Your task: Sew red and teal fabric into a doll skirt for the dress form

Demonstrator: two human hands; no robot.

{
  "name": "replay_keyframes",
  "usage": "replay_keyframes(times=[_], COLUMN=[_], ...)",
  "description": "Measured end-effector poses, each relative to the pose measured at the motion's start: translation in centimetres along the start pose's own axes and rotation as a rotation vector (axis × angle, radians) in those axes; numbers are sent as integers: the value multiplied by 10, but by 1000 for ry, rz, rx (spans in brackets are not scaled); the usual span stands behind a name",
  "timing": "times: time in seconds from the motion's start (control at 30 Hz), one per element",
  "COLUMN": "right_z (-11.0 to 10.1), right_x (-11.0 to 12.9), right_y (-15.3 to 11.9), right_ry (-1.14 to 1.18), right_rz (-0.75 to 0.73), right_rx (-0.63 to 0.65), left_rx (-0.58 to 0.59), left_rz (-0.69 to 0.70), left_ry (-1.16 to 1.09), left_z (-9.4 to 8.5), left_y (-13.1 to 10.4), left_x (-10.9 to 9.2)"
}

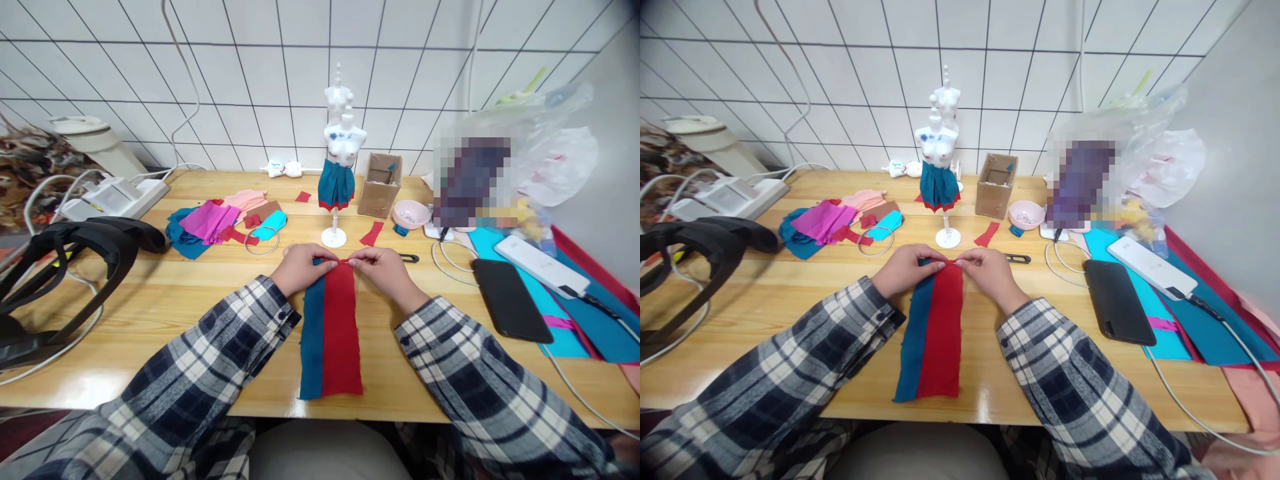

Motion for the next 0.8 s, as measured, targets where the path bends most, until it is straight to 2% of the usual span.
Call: replay_keyframes(times=[0.23,0.43,0.6,0.8], right_z=[-7,0,4,1], right_x=[-7,-5,-7,-5], right_y=[3,1,1,2], right_ry=[222,-203,-305,-362], right_rz=[37,-128,-117,-152], right_rx=[29,115,138,163], left_rx=[-80,-143,-135,-174], left_rz=[22,89,115,194], left_ry=[190,259,323,418], left_z=[1,6,6,-2], left_y=[1,0,1,0], left_x=[1,3,6,9])
Point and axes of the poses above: each hand's wrist, its own y-axis towards the middle knuckle, its own z-axis out of the palm, x = y × z, the point moved 3 cm from there along y, towards the middle knuckle, and after that the axes turned 14 degrees about -z, right-handed, at the moved point
